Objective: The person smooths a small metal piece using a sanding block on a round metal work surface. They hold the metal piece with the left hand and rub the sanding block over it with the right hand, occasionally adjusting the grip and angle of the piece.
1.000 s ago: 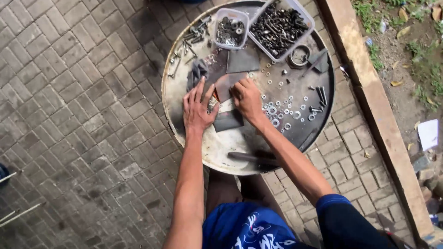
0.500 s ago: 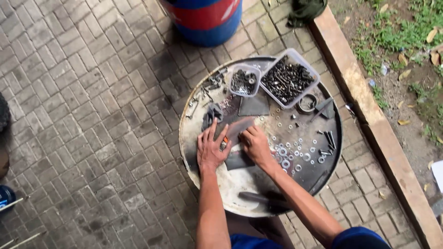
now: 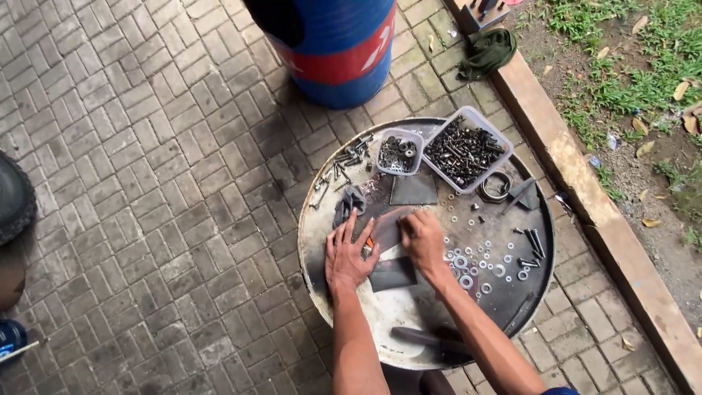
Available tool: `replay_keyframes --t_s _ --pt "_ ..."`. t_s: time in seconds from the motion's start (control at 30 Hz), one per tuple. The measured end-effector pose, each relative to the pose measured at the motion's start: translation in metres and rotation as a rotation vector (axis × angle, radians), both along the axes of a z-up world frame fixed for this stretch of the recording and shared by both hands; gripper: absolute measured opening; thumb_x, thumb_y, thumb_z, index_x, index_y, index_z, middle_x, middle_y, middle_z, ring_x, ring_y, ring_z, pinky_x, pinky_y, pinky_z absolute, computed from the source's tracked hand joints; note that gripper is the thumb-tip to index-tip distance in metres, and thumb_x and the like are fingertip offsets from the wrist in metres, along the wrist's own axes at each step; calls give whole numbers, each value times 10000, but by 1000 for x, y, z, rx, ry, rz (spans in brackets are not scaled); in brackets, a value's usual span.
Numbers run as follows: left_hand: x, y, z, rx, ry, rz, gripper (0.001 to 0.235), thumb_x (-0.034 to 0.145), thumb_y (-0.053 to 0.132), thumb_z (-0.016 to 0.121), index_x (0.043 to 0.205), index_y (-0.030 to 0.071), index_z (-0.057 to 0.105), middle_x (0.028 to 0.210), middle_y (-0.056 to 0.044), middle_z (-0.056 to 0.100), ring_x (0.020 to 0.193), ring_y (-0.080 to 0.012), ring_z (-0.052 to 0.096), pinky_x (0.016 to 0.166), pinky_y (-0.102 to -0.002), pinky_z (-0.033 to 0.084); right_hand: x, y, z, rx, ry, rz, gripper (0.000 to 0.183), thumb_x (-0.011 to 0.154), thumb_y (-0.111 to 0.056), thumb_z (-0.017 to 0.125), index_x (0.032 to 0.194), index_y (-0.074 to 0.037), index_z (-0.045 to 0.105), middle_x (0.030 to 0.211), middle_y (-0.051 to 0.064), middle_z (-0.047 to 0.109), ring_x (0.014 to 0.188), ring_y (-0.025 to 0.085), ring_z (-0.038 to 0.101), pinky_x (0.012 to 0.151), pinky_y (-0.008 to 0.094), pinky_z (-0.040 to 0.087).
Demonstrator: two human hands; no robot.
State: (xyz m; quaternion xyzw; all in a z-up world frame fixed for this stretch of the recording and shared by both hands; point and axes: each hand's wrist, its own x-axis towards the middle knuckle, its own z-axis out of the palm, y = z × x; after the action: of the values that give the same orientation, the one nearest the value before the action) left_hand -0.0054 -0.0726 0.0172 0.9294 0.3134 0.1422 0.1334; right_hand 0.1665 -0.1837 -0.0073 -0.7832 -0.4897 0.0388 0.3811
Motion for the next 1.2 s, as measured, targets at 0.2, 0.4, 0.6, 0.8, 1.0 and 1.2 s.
replay_keyframes --t_s 0.2,0.4,0.6,0.8,1.0,1.2 --pt "4 4 -2 23 -36 8 592 833 536 590 1402 375 574 1597 -38 418 1304 -213 517 1074 -444 371 4 0 -11 -40 -74 -53 157 865 -109 728 743 -125 631 698 52 570 676 271 608 604 370 517" --pt "3 2 1 1 -5 8 565 849 537 566 1389 373 580 1602 -25 406 1310 -209 509 1074 -443 369 -17 2 11 -38 16 22 121 822 -110 735 756 -135 636 720 63 582 719 302 613 638 393 526" --pt "5 3 0 4 -7 7 572 846 536 570 1392 364 578 1605 -31 395 1309 -212 506 1073 -450 363 3 5 3 -27 -50 -137 117 842 -95 743 771 -111 651 751 91 602 724 307 616 654 396 525" --pt "4 5 3 12 -29 -2 578 835 526 586 1387 356 592 1580 -42 429 1285 -222 524 1050 -447 375 -13 -2 -21 -46 -13 -33 112 807 -104 731 748 -134 640 711 74 581 722 304 606 651 408 523" --pt "5 4 3 23 -28 3 591 827 526 596 1394 360 584 1579 -41 433 1285 -221 526 1050 -445 382 -25 8 2 -18 82 -66 120 864 -136 729 777 -135 646 717 74 581 717 303 616 649 398 526" --pt "5 4 2 -60 85 4 573 873 539 517 1425 385 536 1634 -19 344 1321 -215 488 1078 -445 349 8 4 -9 -26 19 -221 101 862 -94 730 797 -124 658 767 65 600 723 286 622 683 385 529"
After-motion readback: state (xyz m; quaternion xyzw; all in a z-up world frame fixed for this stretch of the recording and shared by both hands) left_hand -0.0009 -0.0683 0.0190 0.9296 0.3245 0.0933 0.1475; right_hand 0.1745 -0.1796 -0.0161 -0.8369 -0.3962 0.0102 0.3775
